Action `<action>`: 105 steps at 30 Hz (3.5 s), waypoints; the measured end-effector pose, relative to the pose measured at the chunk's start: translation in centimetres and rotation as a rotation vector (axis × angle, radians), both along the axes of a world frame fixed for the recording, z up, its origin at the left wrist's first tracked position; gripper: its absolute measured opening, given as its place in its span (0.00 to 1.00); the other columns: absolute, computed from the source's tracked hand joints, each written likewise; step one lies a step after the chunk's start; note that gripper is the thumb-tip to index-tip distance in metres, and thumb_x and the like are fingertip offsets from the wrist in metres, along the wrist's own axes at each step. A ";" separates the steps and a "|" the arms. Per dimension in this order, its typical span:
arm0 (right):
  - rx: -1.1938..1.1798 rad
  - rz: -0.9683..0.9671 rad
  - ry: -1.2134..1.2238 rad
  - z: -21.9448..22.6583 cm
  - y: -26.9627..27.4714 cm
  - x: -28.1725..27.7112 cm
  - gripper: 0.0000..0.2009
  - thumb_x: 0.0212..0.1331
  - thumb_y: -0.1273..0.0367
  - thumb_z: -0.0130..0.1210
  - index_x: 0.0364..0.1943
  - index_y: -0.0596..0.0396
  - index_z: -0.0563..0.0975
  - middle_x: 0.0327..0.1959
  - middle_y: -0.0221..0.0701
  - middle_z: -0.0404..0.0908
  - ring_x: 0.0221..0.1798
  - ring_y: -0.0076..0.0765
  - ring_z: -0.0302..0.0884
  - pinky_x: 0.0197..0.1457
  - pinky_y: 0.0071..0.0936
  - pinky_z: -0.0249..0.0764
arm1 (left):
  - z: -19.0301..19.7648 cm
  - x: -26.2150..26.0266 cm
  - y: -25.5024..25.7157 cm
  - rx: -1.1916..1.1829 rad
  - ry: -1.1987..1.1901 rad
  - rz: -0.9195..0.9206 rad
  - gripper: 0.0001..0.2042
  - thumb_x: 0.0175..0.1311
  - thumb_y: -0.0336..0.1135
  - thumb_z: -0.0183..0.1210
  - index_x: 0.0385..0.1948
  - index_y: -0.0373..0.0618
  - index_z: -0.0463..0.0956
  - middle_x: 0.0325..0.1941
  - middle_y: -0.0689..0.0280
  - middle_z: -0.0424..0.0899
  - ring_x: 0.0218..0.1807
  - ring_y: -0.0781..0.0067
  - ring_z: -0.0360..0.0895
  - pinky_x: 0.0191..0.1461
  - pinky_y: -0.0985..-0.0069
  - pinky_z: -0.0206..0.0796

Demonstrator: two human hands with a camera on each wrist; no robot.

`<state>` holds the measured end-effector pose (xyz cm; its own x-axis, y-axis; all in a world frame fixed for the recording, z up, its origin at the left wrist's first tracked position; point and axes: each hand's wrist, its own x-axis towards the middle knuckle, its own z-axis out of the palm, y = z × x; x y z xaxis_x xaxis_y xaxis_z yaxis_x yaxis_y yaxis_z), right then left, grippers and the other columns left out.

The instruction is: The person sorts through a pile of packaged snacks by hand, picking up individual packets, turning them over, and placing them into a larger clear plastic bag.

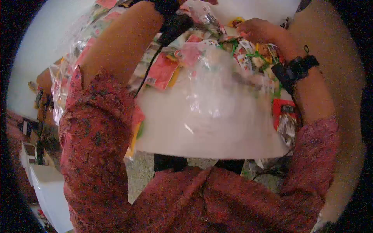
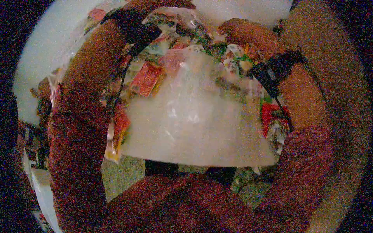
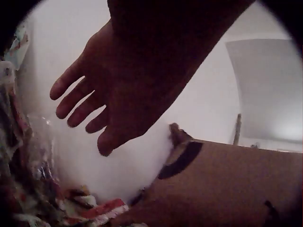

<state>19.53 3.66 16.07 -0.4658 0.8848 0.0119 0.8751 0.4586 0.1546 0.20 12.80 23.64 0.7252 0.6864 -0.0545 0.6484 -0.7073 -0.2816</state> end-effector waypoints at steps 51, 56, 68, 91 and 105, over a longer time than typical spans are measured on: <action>0.193 -0.093 0.396 -11.4 -32.3 -10.1 0.21 0.37 0.69 0.57 0.41 0.54 0.69 0.41 0.38 0.70 0.47 0.44 0.65 0.46 0.37 0.64 | -9.8 0.9 -8.6 0.358 -0.401 -0.520 0.26 0.46 0.38 0.56 0.51 0.49 0.60 0.53 0.57 0.63 0.49 0.53 0.66 0.52 0.61 0.59; 0.259 -0.192 0.303 -14.6 -33.0 -9.7 0.22 0.34 0.70 0.57 0.41 0.54 0.69 0.42 0.37 0.68 0.49 0.44 0.63 0.47 0.37 0.62 | -13.7 -1.1 -20.1 -0.059 -0.094 -0.755 0.17 0.48 0.44 0.53 0.40 0.49 0.70 0.37 0.59 0.74 0.42 0.57 0.71 0.40 0.61 0.65; 0.178 -0.363 1.020 -10.3 -34.6 -8.9 0.06 0.48 0.69 0.49 0.26 0.56 0.69 0.18 0.31 0.71 0.20 0.32 0.71 0.22 0.27 0.68 | -13.8 -8.4 -25.0 -0.160 -0.469 -0.774 0.16 0.50 0.43 0.53 0.39 0.46 0.70 0.36 0.59 0.74 0.40 0.58 0.71 0.41 0.64 0.63; -0.176 -0.209 1.226 -13.3 -32.4 -17.8 0.11 0.50 0.66 0.50 0.34 0.58 0.72 0.25 0.36 0.74 0.26 0.29 0.73 0.31 0.25 0.68 | -19.0 -13.7 -32.1 -1.146 -1.032 -0.158 0.15 0.50 0.44 0.56 0.18 0.41 0.68 0.16 0.68 0.71 0.19 0.81 0.66 0.21 0.83 0.58; -0.087 -0.225 1.086 -11.1 -34.5 -18.4 0.08 0.47 0.70 0.55 0.19 0.58 0.70 0.15 0.21 0.68 0.20 0.13 0.62 0.21 0.15 0.60 | -20.9 -14.0 -34.2 -1.106 -1.172 -0.382 0.07 0.55 0.36 0.51 0.27 0.43 0.69 0.23 0.72 0.70 0.27 0.84 0.65 0.29 0.85 0.59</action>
<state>1.10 -30.82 4.99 -0.0746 0.9654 0.2498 0.5905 0.2446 -0.7691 -13.81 -21.42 2.78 0.8283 0.4738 0.2991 -0.1156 -0.3778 0.9187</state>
